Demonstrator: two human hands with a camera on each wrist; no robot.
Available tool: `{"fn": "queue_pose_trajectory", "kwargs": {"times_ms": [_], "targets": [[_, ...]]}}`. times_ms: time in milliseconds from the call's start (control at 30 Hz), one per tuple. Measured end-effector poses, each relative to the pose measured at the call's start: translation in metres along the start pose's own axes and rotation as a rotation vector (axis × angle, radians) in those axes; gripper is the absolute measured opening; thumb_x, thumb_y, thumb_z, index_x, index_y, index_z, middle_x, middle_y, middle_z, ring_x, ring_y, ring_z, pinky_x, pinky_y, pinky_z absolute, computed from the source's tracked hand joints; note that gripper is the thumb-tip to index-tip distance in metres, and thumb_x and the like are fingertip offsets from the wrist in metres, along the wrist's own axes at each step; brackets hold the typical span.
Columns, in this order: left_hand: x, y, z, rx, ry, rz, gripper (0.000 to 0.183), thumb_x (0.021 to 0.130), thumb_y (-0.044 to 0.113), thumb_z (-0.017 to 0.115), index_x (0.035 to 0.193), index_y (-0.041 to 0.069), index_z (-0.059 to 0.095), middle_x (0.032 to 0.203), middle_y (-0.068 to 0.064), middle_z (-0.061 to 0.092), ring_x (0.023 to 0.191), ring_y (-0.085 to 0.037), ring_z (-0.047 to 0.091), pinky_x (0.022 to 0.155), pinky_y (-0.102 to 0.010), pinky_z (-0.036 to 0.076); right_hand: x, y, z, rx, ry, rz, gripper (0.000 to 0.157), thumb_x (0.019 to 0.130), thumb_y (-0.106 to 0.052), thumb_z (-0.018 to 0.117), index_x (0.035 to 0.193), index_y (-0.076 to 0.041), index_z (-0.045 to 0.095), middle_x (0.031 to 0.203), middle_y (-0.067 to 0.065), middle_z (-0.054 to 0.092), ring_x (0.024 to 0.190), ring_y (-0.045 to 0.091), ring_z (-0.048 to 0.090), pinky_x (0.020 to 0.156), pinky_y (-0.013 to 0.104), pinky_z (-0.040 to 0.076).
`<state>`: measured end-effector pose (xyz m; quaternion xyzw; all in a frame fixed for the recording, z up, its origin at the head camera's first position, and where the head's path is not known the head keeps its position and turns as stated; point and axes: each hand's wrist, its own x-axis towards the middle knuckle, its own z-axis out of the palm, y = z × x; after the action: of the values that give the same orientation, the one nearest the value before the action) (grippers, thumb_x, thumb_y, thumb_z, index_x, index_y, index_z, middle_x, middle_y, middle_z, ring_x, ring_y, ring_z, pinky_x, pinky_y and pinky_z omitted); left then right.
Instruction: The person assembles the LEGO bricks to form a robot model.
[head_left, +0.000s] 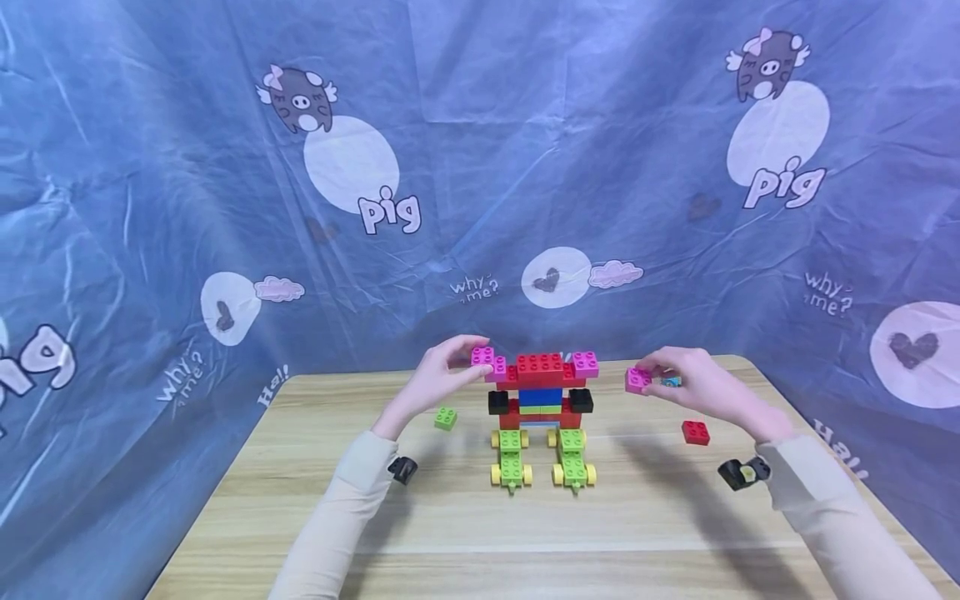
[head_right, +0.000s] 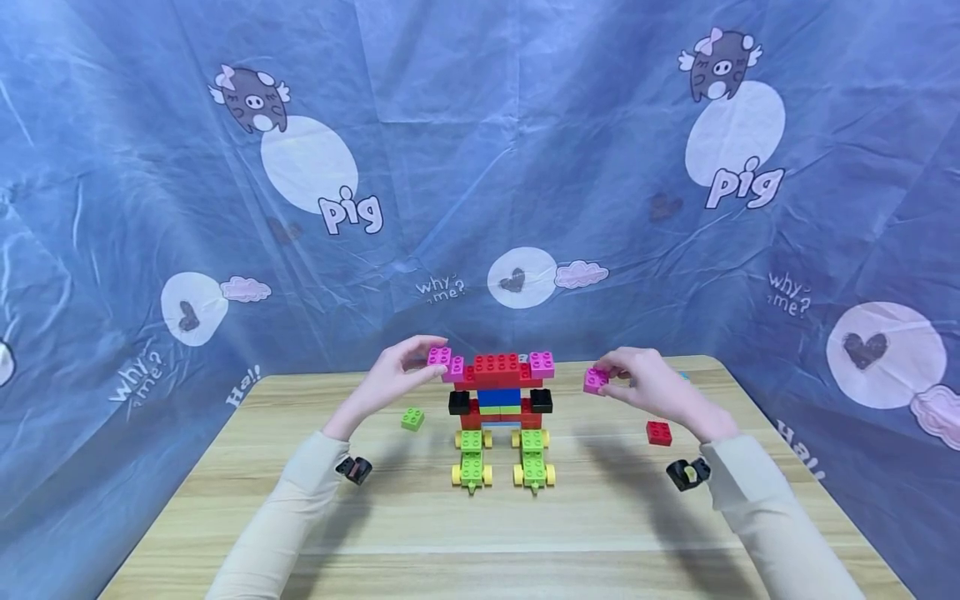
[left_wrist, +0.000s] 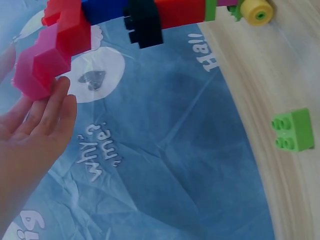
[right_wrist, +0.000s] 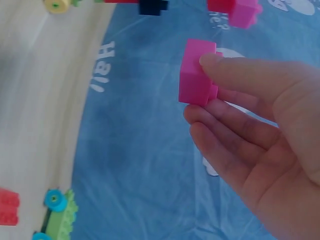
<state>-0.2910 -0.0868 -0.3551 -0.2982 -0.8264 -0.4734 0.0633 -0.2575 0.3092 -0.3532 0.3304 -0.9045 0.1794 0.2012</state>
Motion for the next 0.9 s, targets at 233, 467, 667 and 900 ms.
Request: {"fn": "queue_pose_trajectory", "kwargs": {"times_ms": [233, 467, 667, 900], "targets": [[0.012, 0.014, 0.000, 0.028, 0.021, 0.063, 0.040, 0.083, 0.032, 0.070, 0.119, 0.018, 0.061, 0.117, -0.001, 0.066, 0.106, -0.017, 0.063, 0.093, -0.031, 0.053, 0.009, -0.004, -0.010, -0.004, 0.003, -0.005, 0.029, 0.070, -0.007, 0.079, 0.096, -0.007, 0.069, 0.088, 0.002, 0.070, 0.075, 0.013, 0.066, 0.068, 0.032, 0.059], [0.028, 0.033, 0.006, 0.063, -0.019, 0.110, 0.041, 0.084, 0.035, 0.069, 0.120, 0.017, 0.061, 0.115, -0.002, 0.066, 0.103, -0.016, 0.064, 0.092, -0.034, 0.053, 0.017, -0.010, -0.017, 0.003, -0.009, 0.011, 0.029, 0.073, -0.007, 0.077, 0.100, -0.008, 0.069, 0.091, 0.001, 0.070, 0.079, 0.016, 0.066, 0.070, 0.033, 0.058], [0.040, 0.050, 0.019, 0.197, -0.060, 0.133, 0.040, 0.083, 0.033, 0.070, 0.118, 0.015, 0.061, 0.111, -0.001, 0.065, 0.100, -0.013, 0.062, 0.092, -0.033, 0.053, 0.025, -0.016, -0.025, 0.013, -0.013, -0.017, 0.030, 0.073, -0.006, 0.077, 0.102, -0.006, 0.068, 0.093, 0.002, 0.071, 0.079, 0.015, 0.067, 0.071, 0.032, 0.058], [0.049, 0.065, 0.038, 0.285, -0.124, 0.165, 0.040, 0.083, 0.029, 0.071, 0.118, 0.011, 0.062, 0.115, -0.004, 0.065, 0.099, -0.013, 0.061, 0.091, -0.030, 0.052, 0.038, -0.022, -0.032, 0.017, -0.026, -0.041, 0.029, 0.075, -0.010, 0.077, 0.103, -0.009, 0.068, 0.095, 0.002, 0.071, 0.081, 0.014, 0.067, 0.072, 0.033, 0.058]]}}
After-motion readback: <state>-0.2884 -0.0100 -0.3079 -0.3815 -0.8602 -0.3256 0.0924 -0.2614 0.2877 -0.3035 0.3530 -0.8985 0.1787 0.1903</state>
